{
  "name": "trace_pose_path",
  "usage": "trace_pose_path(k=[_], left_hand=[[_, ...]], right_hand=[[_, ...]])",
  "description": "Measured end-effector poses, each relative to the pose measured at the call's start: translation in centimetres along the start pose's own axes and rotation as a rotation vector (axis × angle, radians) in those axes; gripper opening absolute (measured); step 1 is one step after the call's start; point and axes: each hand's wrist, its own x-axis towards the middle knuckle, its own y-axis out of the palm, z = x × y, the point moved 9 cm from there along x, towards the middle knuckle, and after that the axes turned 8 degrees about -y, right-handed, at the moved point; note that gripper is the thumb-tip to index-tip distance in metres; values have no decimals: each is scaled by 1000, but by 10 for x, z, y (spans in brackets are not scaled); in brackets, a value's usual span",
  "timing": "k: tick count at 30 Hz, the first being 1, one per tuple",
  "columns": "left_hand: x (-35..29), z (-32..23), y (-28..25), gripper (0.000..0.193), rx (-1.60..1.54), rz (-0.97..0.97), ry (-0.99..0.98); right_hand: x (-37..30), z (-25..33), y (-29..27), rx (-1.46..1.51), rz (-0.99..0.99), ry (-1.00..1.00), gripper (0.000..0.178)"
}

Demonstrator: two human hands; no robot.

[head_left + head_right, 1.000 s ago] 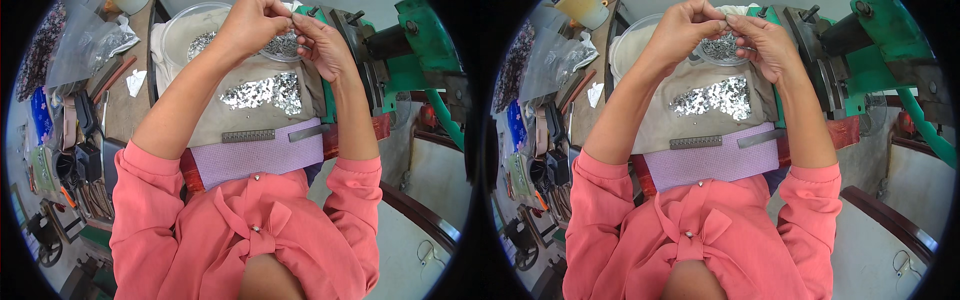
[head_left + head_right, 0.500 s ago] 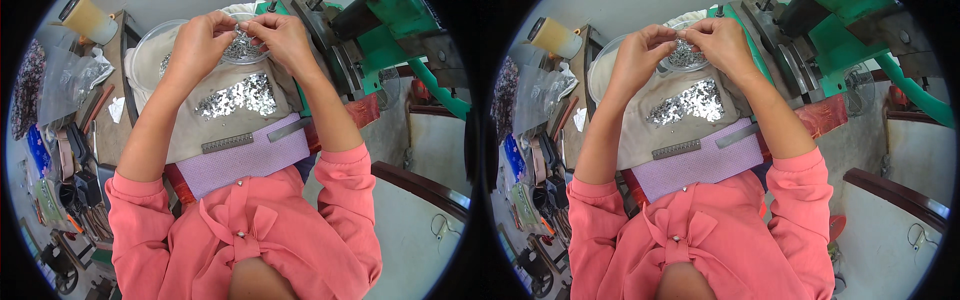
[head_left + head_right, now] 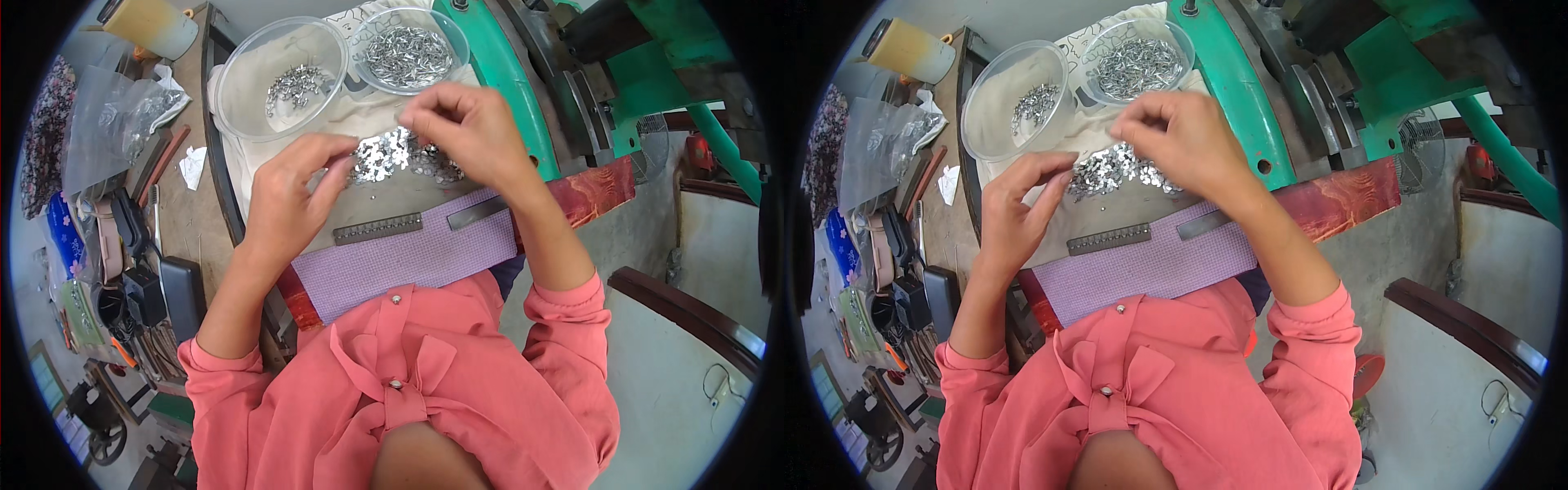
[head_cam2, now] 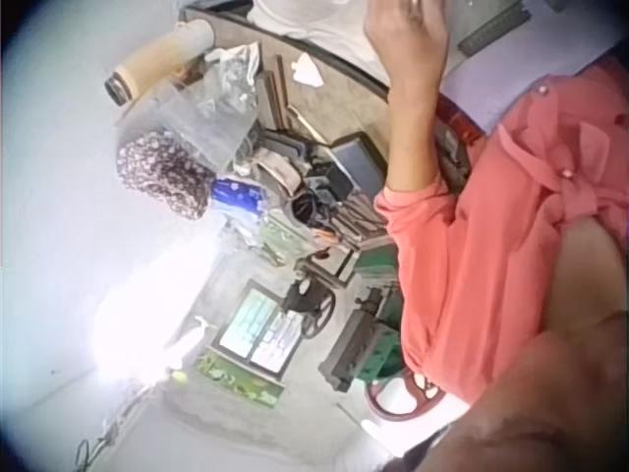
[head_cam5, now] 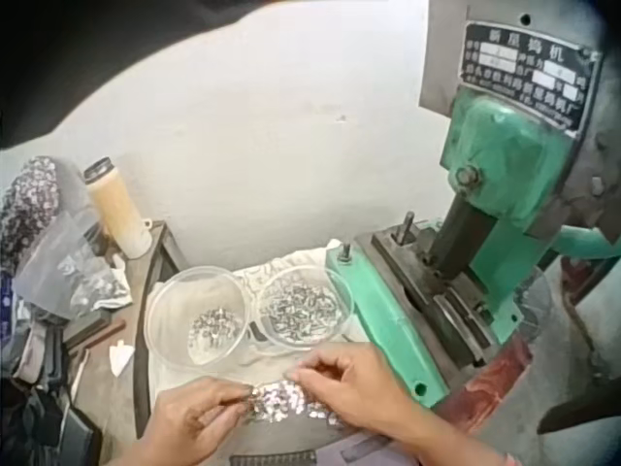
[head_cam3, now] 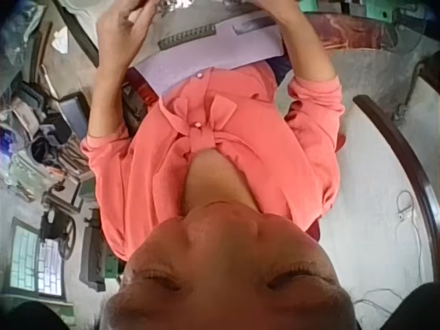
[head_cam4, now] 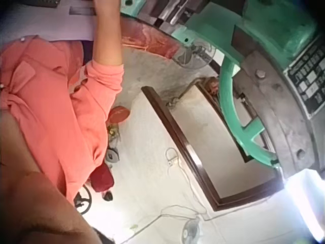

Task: The person places small silver metal pieces into a purple grid-like tray, then uses a green press machine to process them. They repeat this cycle of loading the tray and operating the press throughout the clip.

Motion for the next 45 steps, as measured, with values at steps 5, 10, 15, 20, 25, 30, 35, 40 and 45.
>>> trace_pose_path(k=[5,10,15,20,25,30,35,40,45], left_hand=[[-30,20,-7,16,-24,-30,-144],[-54,15,2,17,39,4,-87],[-60,-3,16,21,111,36,80],[-60,-26,40,29,180,121,240],[-59,-34,60,44,259,185,307],[-58,-33,69,44,315,209,348],[-58,-34,70,43,399,220,393],[-60,-34,66,44,390,190,399],[-62,-21,45,47,315,156,266]], right_hand=[[-34,28,30,-333,73,-404,9],[-48,26,51,-573,158,-542,11],[-43,25,41,-500,123,-528,11],[-40,20,21,-415,45,-424,12],[-44,17,19,-429,11,-417,12],[-44,12,21,-429,1,-401,12],[-44,9,21,-411,-3,-412,11],[-45,14,26,-445,24,-414,10],[-46,16,26,-471,7,-456,12]])
